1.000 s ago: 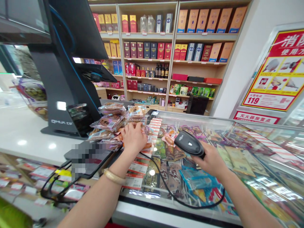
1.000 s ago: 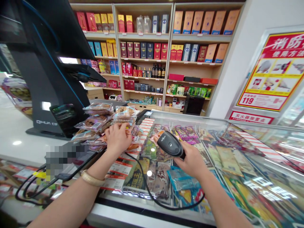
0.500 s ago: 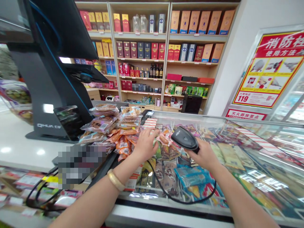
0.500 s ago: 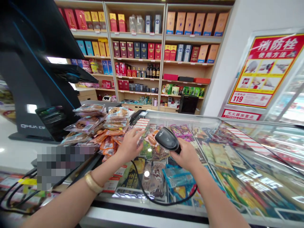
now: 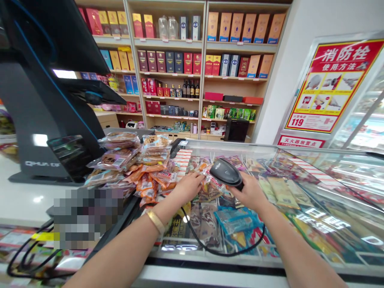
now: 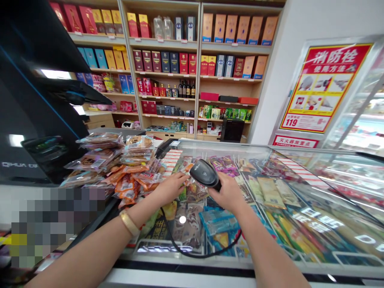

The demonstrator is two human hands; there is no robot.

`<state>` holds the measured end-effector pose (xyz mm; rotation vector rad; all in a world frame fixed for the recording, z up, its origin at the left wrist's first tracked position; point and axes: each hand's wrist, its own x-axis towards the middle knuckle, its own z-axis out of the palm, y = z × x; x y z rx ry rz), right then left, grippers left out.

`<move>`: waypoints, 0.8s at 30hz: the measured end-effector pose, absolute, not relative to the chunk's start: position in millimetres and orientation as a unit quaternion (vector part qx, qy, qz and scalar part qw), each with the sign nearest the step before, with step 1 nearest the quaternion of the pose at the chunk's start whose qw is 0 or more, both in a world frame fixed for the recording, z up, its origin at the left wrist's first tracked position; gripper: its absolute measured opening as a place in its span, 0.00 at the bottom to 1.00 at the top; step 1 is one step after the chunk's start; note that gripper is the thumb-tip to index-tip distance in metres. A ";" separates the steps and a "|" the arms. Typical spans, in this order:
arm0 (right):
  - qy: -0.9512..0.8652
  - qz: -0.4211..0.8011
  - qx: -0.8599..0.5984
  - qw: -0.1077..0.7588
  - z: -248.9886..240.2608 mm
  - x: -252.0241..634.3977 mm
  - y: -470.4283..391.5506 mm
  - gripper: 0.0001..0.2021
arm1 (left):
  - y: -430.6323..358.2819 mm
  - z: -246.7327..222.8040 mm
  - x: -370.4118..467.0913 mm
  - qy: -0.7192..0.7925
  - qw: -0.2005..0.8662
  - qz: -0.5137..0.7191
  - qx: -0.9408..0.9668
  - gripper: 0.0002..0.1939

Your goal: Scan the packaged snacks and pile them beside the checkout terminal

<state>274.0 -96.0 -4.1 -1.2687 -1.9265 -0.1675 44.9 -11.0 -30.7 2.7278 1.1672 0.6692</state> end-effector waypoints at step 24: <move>-0.804 -0.038 -0.458 0.378 -1.9 258.7 -108.3 0.12 | -17.2 -8.9 42.1 0.326 0.437 0.537 0.644 0.10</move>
